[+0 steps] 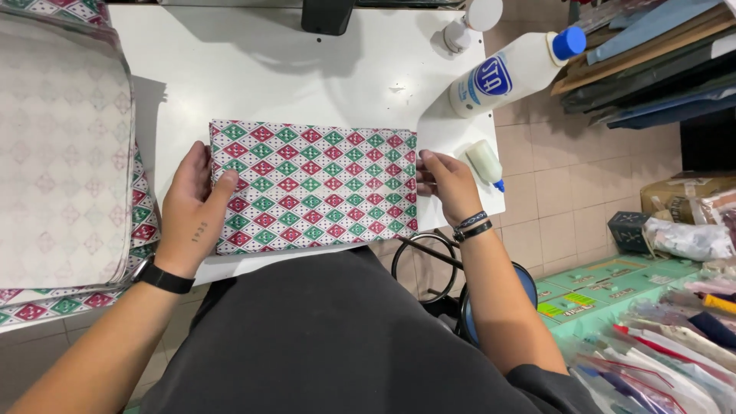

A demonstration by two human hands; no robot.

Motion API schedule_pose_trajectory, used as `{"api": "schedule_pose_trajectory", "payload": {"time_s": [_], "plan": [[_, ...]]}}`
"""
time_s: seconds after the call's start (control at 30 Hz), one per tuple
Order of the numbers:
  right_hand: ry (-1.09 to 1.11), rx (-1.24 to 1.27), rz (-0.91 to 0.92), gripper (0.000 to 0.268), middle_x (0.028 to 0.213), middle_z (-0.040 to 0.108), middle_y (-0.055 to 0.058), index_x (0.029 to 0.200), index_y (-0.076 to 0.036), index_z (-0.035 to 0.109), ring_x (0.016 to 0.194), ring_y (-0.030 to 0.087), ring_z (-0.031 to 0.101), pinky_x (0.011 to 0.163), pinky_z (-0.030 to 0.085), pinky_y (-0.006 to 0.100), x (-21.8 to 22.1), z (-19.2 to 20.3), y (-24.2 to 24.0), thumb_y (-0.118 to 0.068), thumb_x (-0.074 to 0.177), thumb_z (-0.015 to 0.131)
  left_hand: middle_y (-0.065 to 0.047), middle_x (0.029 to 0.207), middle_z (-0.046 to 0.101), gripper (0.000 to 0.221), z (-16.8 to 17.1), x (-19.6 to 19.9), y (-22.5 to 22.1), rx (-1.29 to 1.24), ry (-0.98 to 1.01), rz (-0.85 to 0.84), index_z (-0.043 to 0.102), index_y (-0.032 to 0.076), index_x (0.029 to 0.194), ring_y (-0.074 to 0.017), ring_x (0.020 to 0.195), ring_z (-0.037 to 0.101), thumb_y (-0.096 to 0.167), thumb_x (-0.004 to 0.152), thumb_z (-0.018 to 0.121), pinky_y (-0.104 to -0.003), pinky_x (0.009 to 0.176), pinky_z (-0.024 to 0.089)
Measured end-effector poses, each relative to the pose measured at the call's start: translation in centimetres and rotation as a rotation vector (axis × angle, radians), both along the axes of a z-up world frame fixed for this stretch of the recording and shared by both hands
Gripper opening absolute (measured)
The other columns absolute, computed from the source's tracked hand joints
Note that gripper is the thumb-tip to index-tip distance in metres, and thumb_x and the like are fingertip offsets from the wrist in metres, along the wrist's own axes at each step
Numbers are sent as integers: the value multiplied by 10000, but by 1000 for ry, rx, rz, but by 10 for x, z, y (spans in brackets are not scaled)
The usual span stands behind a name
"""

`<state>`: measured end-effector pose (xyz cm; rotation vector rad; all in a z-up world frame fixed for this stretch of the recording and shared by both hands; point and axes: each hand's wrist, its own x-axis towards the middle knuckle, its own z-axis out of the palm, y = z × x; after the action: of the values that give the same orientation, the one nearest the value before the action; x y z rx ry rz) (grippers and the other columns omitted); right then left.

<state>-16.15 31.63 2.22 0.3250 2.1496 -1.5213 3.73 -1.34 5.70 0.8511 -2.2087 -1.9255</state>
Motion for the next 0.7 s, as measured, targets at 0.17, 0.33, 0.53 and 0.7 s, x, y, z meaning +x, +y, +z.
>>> {"api": "schedule_pose_trajectory", "payload": {"time_s": [0.17, 0.33, 0.53, 0.7], "plan": [[-28, 72, -57, 396, 1015, 728, 233, 1226, 105, 650, 855, 279, 757, 723, 666, 360, 30, 15, 37, -238, 1029, 617, -391, 1568, 301, 733, 4, -17, 17, -30, 6, -74, 228, -104, 1569, -490, 1459, 278, 164, 1013, 625, -568, 1179, 282], [-61, 288, -75, 485, 754, 728, 218, 947, 58, 744, 674, 274, 760, 600, 656, 341, 69, -4, 93, -403, 1036, 622, -370, 1577, 304, 721, 1, -34, 29, -62, -2, -148, 234, -86, 1575, -455, 1471, 276, 126, 1010, 627, -543, 1193, 275], [-195, -116, -148, 679, 914, 751, 166, 1229, 53, 672, 820, 271, 774, 722, 656, 403, 111, -19, 86, -567, 1049, 461, -372, 1568, 326, 684, -6, -24, 37, -22, 51, -209, 254, -92, 1570, -466, 1459, 297, 116, 1031, 621, -529, 1186, 293], [-116, -112, -248, 527, 943, 738, 221, 1171, 102, 653, 851, 297, 769, 710, 644, 397, 115, -22, 74, -399, 1009, 682, -375, 1564, 326, 734, -9, 0, 37, 111, 56, -232, 247, -90, 1567, -469, 1455, 309, 130, 991, 645, -539, 1189, 303]]}}
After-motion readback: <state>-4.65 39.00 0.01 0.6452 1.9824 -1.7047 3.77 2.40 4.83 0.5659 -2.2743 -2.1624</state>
